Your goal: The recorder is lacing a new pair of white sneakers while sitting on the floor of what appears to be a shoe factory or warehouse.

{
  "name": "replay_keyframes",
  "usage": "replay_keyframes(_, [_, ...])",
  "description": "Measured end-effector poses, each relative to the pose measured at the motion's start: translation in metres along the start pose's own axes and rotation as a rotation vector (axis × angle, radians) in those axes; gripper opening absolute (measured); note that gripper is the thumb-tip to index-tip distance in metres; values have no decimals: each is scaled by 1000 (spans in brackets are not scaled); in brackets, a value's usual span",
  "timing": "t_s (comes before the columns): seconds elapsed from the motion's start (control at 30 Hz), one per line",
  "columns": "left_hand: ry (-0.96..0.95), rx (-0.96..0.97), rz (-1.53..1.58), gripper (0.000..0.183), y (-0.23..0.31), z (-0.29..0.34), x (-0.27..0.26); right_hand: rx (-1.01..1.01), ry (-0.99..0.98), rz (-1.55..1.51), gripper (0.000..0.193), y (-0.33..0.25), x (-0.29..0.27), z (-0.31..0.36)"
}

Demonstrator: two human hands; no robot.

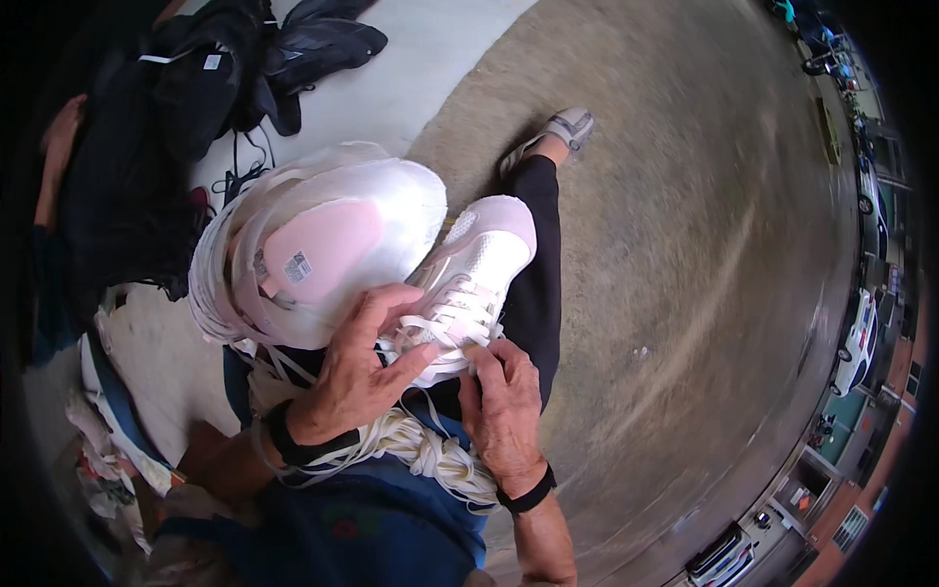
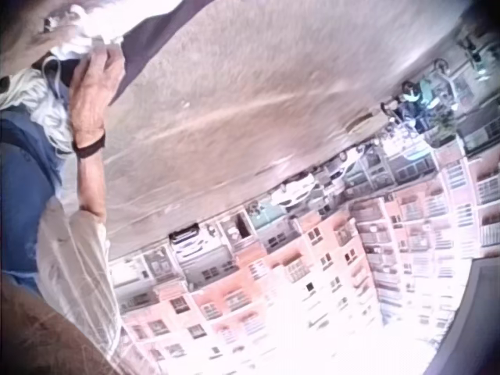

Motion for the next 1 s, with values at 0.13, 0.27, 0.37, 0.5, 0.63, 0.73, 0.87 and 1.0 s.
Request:
replay_keyframes(0.13, [-29,11,-70,14,-7,-8,-2,-1,-4,-18,43,1,1,2])
replay_keyframes(0.27, [-21,-18,-70,8,-24,-6,-1,-37,14,-19,46,3,2,1])
replay_keyframes(0.37, [-36,-26,-82,9,-24,-5,2,-70,61,-29,49,5,1,1])
replay_keyframes(0.5, [-52,49,-166,10,-21,-4,3,-45,52,-56,51,6,-1,1])
replay_keyframes(0.63, [-23,59,-150,13,-28,-1,2,-38,23,-52,49,5,4,2])
replay_keyframes(0.73, [-17,64,-106,14,-27,0,4,-4,20,-80,49,7,4,3])
replay_keyframes(0.87, [-5,35,-28,28,-25,4,2,11,2,-70,51,5,4,2])
replay_keyframes(1.0, [-49,223,-186,38,-19,11,2,7,13,6,53,-1,1,0])
Point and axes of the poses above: each hand's wrist, its own z-axis away from the middle knuckle, its own x-axis out of the palm, y = z × x, the point moved 1 cm from there along -z, towards the middle knuckle, and after that the axes turned 2 degrees about -x, right-handed, at the moved point
